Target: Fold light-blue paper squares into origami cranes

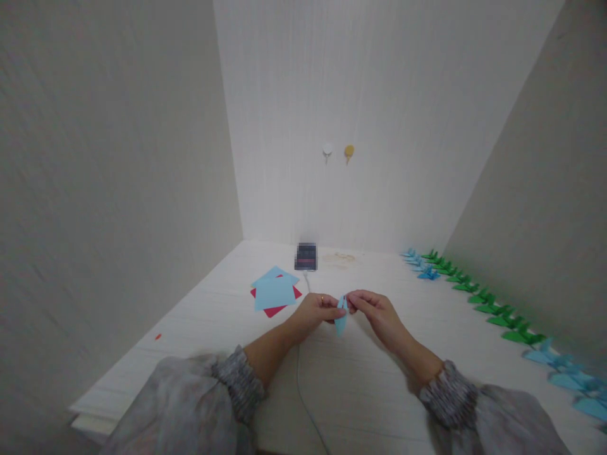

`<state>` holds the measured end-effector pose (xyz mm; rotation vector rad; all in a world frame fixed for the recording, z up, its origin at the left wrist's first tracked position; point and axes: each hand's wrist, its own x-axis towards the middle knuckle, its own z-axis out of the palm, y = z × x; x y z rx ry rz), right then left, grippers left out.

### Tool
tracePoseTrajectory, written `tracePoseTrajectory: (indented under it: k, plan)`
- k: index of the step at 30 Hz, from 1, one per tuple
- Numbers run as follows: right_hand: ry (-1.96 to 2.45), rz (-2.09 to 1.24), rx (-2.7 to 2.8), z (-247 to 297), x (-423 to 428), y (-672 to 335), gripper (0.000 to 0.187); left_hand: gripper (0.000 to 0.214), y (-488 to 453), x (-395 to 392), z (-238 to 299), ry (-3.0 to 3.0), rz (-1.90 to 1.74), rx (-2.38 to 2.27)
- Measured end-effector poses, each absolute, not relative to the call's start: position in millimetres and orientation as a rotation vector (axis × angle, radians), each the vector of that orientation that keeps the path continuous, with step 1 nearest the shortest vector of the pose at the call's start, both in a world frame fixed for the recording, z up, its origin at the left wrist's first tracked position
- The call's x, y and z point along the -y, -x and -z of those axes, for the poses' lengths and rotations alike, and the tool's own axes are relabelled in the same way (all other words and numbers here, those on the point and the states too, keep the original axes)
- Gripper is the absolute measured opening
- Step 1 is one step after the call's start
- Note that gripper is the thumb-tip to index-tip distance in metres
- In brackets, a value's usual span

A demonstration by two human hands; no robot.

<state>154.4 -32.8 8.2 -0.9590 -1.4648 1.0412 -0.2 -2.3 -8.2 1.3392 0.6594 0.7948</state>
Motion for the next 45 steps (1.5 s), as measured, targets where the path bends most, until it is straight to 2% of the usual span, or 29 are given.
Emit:
tracePoseTrajectory:
  k: [12,20,31,41,45]
  plan:
    - [1.038,-1.084,1.48,-9,36,-145,0.011,0.023,0,3,11,-1.485,-0.822,-0.752]
    - [1.018,-0.95,1.418,-9,33,-150,0.021,0.026,0,2,11,-1.494,-0.903,-0.764]
    - [0.993,-1.049,1.492,-6,32,-152,0.02,0.026,0,3,9,-1.387,-0.864,-0.692]
    - [1.001,-1.069,1.508,-8,31,-158,0.012,0.025,2,7,3,-1.397,-0.833,-0.67]
    - [1.034,-0.944,1.658,-10,31,-161,0.008,0.023,2,6,4,-1.369,-0.822,-0.655]
